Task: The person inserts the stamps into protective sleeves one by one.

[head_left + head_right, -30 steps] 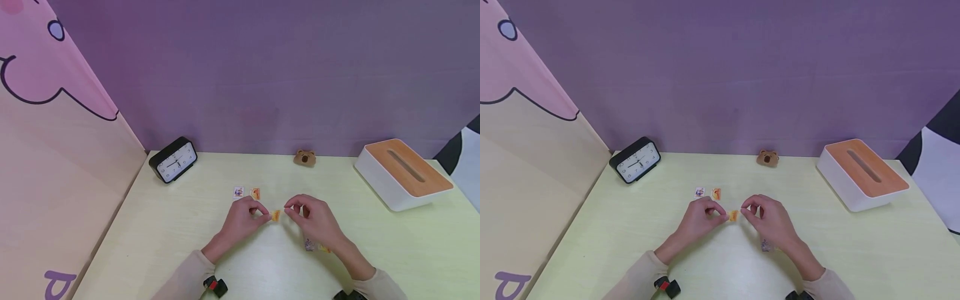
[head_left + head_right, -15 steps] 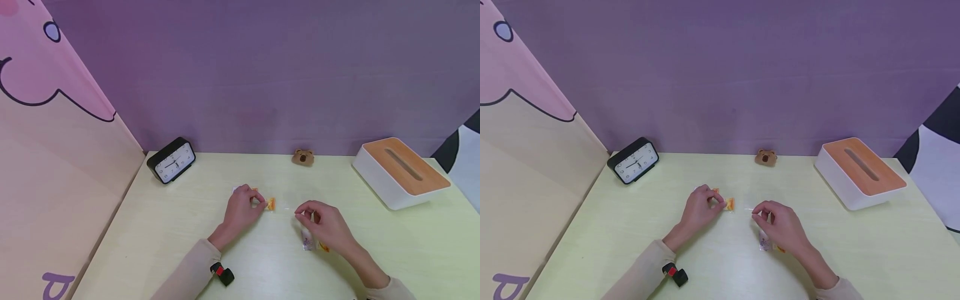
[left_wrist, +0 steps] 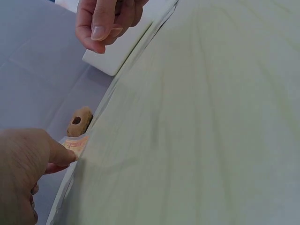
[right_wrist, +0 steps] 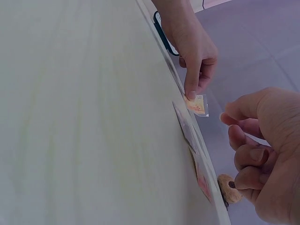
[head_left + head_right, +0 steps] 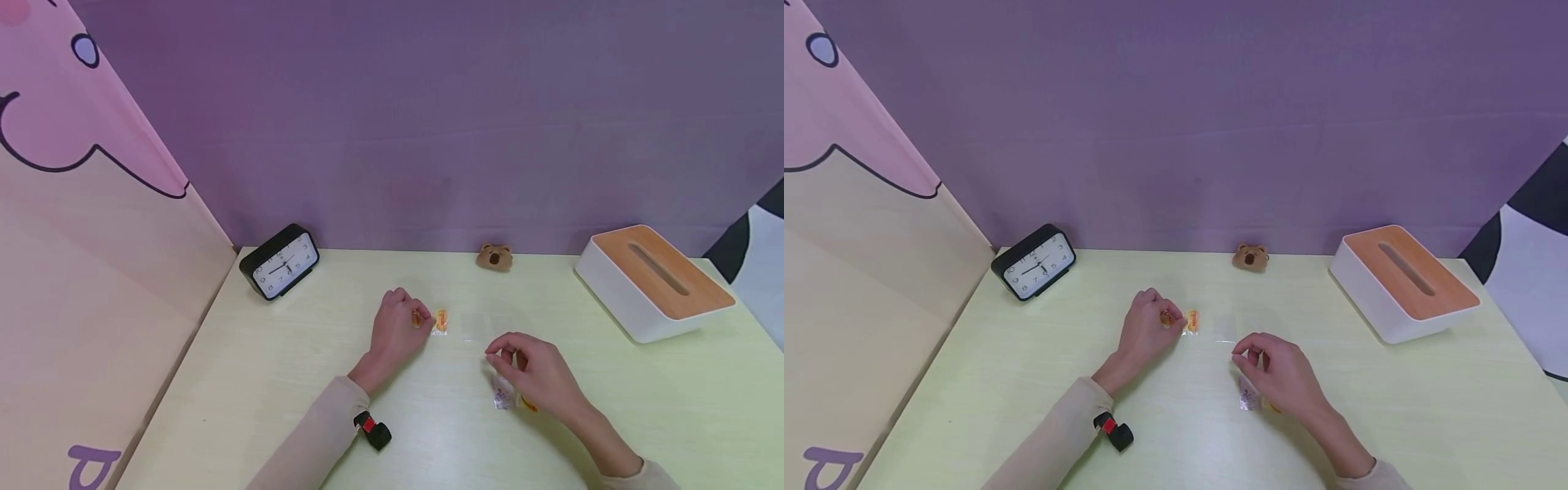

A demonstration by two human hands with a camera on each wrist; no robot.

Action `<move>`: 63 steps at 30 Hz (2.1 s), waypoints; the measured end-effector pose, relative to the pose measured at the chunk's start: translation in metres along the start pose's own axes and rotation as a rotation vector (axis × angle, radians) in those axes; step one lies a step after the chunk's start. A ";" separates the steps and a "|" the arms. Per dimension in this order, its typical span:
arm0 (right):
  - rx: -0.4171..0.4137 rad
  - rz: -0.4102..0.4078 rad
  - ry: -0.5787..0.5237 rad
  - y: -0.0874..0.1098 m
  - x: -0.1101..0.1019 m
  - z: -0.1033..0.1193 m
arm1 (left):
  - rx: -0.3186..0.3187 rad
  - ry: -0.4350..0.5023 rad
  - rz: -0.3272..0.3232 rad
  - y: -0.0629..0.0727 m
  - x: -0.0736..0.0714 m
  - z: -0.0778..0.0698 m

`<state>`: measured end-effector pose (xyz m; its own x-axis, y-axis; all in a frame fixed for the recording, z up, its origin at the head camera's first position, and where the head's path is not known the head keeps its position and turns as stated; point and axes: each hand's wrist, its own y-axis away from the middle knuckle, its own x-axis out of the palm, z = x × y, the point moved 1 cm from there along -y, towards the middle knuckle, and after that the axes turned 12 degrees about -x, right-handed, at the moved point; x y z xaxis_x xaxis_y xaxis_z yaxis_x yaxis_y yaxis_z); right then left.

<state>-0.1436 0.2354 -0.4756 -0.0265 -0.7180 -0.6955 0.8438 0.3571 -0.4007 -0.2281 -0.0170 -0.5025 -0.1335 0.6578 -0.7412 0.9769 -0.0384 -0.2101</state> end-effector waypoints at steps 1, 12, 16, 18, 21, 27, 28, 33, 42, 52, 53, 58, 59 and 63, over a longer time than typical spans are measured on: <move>-0.005 -0.001 -0.001 0.000 0.000 0.000 | -0.004 -0.007 0.002 -0.001 0.001 0.000; -0.053 -0.026 -0.010 0.001 0.002 -0.001 | -0.014 -0.018 -0.005 -0.003 0.003 0.000; -0.052 -0.018 -0.006 0.000 0.002 -0.001 | -0.018 -0.016 -0.005 -0.003 0.003 -0.001; -0.049 -0.013 -0.005 0.000 0.002 -0.001 | -0.010 -0.012 -0.002 -0.003 0.003 -0.001; -0.048 -0.010 0.004 0.000 0.000 -0.002 | 0.004 -0.002 0.005 -0.003 0.003 -0.003; -0.018 0.031 0.030 0.000 -0.006 -0.005 | -0.002 0.005 0.028 -0.001 0.005 -0.011; -0.004 0.055 0.030 0.000 -0.008 -0.006 | -0.005 0.008 0.031 -0.001 0.006 -0.014; 0.043 0.184 0.029 0.000 -0.017 -0.007 | -0.011 -0.010 0.043 0.001 0.012 -0.024; 0.044 0.308 -0.006 0.005 -0.026 -0.015 | -0.036 -0.008 0.047 0.001 0.026 -0.037; 0.004 0.343 -0.061 0.005 -0.030 -0.018 | -0.085 -0.106 0.086 0.000 0.038 -0.046; 0.003 0.343 -0.062 0.005 -0.031 -0.018 | -0.083 -0.116 0.090 0.000 0.038 -0.047; 0.002 0.336 -0.063 0.005 -0.031 -0.017 | -0.078 -0.152 0.093 0.001 0.040 -0.049; 0.001 0.336 -0.066 0.005 -0.031 -0.016 | -0.079 -0.158 0.096 0.001 0.040 -0.049; 0.002 0.340 -0.072 0.006 -0.030 -0.016 | -0.073 -0.162 0.105 0.002 0.039 -0.050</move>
<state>-0.1462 0.2680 -0.4666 0.2944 -0.5983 -0.7453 0.7988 0.5821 -0.1518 -0.2229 0.0462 -0.4995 -0.0495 0.5234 -0.8506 0.9956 -0.0421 -0.0838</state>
